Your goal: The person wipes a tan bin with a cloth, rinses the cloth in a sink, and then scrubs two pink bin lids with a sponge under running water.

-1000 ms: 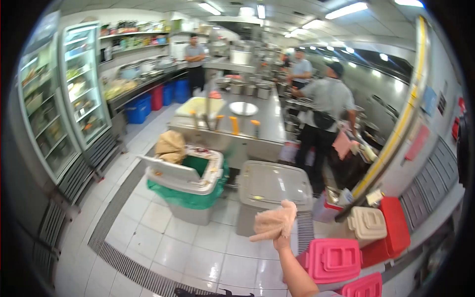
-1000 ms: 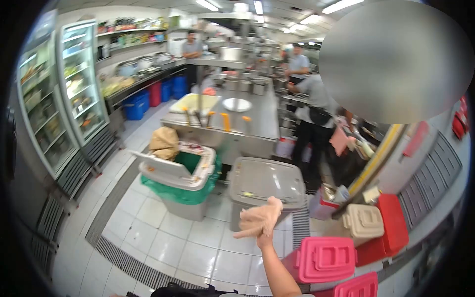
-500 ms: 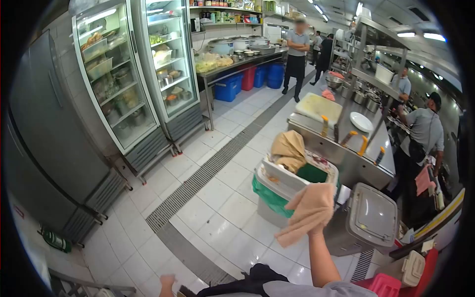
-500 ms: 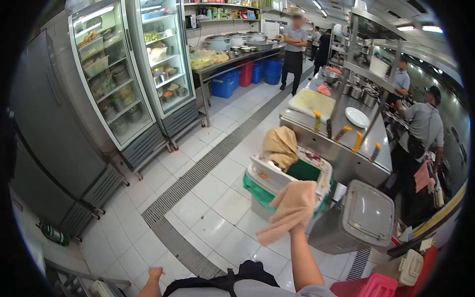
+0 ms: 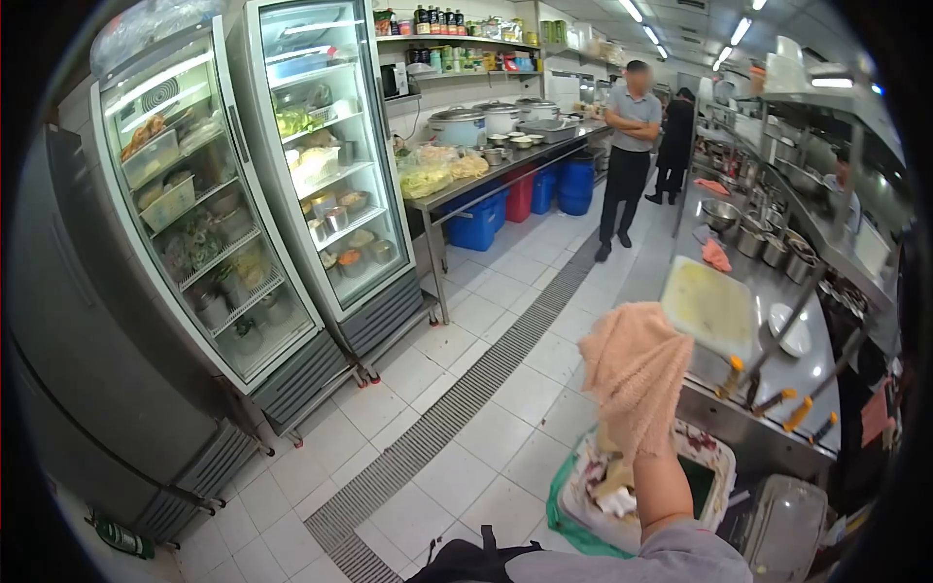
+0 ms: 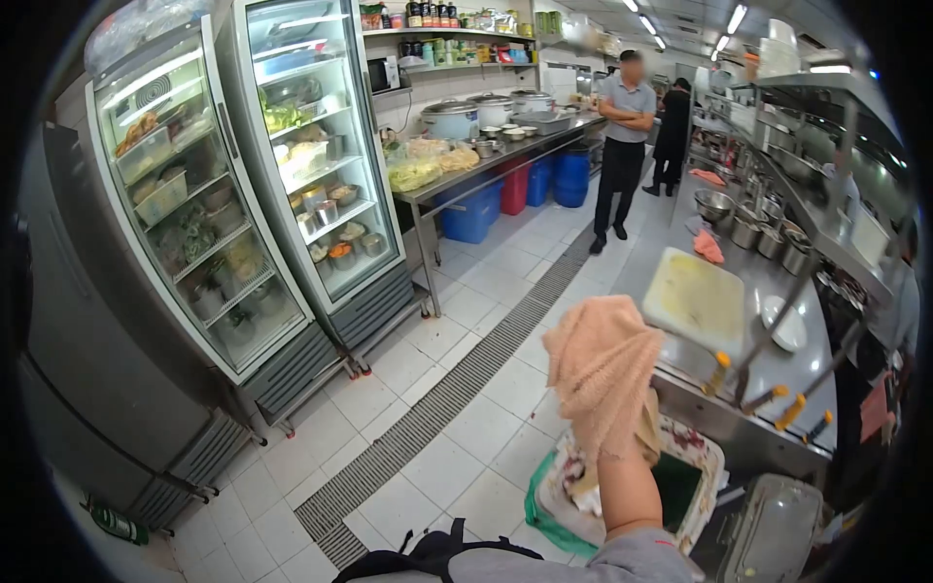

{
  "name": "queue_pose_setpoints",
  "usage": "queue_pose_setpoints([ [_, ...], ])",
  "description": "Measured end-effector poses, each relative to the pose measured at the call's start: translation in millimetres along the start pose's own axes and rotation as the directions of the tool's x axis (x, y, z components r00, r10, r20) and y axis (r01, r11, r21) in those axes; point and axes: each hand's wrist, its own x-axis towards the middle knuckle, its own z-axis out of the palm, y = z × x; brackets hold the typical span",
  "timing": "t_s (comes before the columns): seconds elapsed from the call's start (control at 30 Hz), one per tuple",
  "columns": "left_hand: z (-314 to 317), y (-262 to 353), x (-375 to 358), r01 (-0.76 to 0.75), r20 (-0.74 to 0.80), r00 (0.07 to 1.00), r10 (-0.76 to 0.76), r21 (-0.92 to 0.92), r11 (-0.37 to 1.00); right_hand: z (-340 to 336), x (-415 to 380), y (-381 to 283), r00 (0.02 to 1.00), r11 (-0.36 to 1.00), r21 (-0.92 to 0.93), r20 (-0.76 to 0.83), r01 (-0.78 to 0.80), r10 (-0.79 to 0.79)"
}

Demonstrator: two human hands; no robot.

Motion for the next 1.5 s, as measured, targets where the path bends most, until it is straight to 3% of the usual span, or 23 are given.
queue_pose_setpoints([
  [0.07, 2.6, 4.8, 65.6, 0.102, -0.109, 0.987, -0.115, -0.118, 0.988, -5.8, 55.4, 49.1, 0.980, 0.906, -0.417, 0.197, 0.076, 0.008],
  [0.23, 17.9, -19.9, 144.4, 0.337, -0.251, 0.855, -0.453, -0.395, 0.855, -6.2, 109.6, 143.9, 0.994, 0.987, -0.127, 0.024, -0.102, 0.106],
  [0.27, -44.3, 85.0, 214.4, 0.305, -0.199, 0.915, -0.352, -0.232, 0.924, -5.4, 116.8, 160.5, 0.989, 0.987, -0.055, -0.009, -0.148, 0.148],
  [0.3, -78.2, 163.6, 293.5, 0.384, 0.213, 0.849, -0.483, -0.877, 0.288, -6.2, 125.7, 175.7, 0.982, 0.982, 0.015, -0.042, -0.186, 0.186],
  [0.33, -117.4, 245.5, 359.9, 0.356, 0.224, 0.909, -0.351, -0.855, 0.377, -7.8, 129.3, 189.3, 0.969, 0.970, 0.087, -0.083, -0.227, 0.235],
  [0.37, -126.7, 298.9, 423.7, 0.262, 0.229, 0.943, -0.242, -0.958, 0.114, -8.9, 130.0, 201.5, 0.948, 0.950, 0.160, -0.130, -0.268, 0.290],
  [0.4, -156.0, 369.2, 460.5, 0.098, 0.097, 0.993, 0.065, -0.995, -0.018, -10.5, 133.4, 212.1, 0.924, 0.927, 0.232, -0.175, -0.296, 0.339],
  [0.43, -162.3, 407.9, 506.6, 0.095, 0.033, 0.944, 0.328, -0.980, -0.175, -12.0, 143.2, 223.3, 0.903, 0.905, 0.305, -0.218, -0.297, 0.370],
  [0.47, -181.8, 465.0, 531.1, 0.134, -0.041, 0.902, 0.430, -0.920, -0.369, -13.0, 158.4, 230.1, 0.898, 0.903, 0.308, -0.231, -0.299, 0.375],
  [0.53, -179.5, 531.0, 593.6, 0.242, -0.265, 0.652, 0.711, -0.816, -0.526, -25.7, 193.5, 238.6, 0.838, 0.896, 0.385, -0.394, -0.222, 0.377],
  [0.57, -176.3, 558.1, 615.3, 0.251, -0.264, 0.646, 0.716, -0.813, -0.526, -55.0, 197.8, 255.3, 0.881, 0.943, 0.223, -0.354, -0.247, 0.315],
  [0.63, -170.6, 605.6, 658.3, 0.370, -0.403, 0.507, 0.762, -0.696, -0.615, -65.4, 246.2, 266.4, 0.886, 0.920, 0.324, -0.326, -0.222, 0.329],
  [0.67, -164.6, 621.2, 682.3, 0.370, -0.409, 0.502, 0.762, -0.695, -0.617, -70.7, 272.4, 272.9, 0.892, 0.879, 0.434, -0.291, -0.200, 0.346],
  [0.7, -158.4, 634.4, 706.5, 0.399, -0.385, 0.496, 0.778, -0.695, -0.598, -80.3, 294.2, 290.1, 0.778, 0.887, 0.425, -0.491, -0.179, 0.392],
  [0.83, -139.7, 670.1, 803.8, 0.418, -0.352, 0.497, 0.793, -0.704, -0.575, -115.1, 399.3, 344.1, 0.822, 0.867, 0.450, -0.396, -0.214, 0.409],
  [0.93, -123.4, 683.2, 869.1, 0.411, -0.331, 0.522, 0.786, -0.710, -0.572, -135.8, 471.4, 395.8, 0.859, 0.913, 0.274, -0.337, -0.302, 0.385],
  [1.07, -107.1, 714.0, 953.0, 0.403, -0.206, 0.582, 0.787, -0.767, -0.499, -147.7, 554.6, 460.1, 0.873, 0.935, 0.258, -0.363, -0.242, 0.326],
  [1.17, -66.7, 737.9, 1024.0, 0.384, -0.104, 0.583, 0.805, -0.839, -0.386, -157.0, 627.2, 478.0, 0.959, 0.978, 0.149, -0.224, -0.144, 0.176],
  [1.23, -44.3, 767.0, 1062.7, 0.351, -0.093, 0.554, 0.827, -0.875, -0.334, -133.4, 690.5, 450.1, 0.995, 0.864, -0.494, -0.018, -0.093, 0.097],
  [1.27, -29.1, 782.9, 1080.9, 0.385, -0.028, 0.528, 0.849, -0.883, -0.268, -149.7, 706.4, 458.2, 0.997, 0.857, -0.508, -0.040, -0.083, 0.072],
  [1.4, 25.4, 863.1, 1134.2, 0.522, 0.161, 0.448, 0.880, -0.846, -0.111, -251.7, 706.2, 504.5, 0.872, 0.949, -0.153, -0.455, -0.277, 0.182],
  [1.47, 52.7, 903.0, 1162.8, 0.548, 0.173, 0.393, 0.903, -0.833, -0.079, -279.4, 732.6, 514.6, 0.818, 0.958, -0.056, -0.535, -0.282, 0.209],
  [1.5, 65.0, 922.4, 1174.5, 0.592, 0.197, 0.366, 0.909, -0.803, -0.065, -282.0, 747.9, 507.5, 0.778, 0.966, 0.177, -0.573, -0.187, 0.256],
])
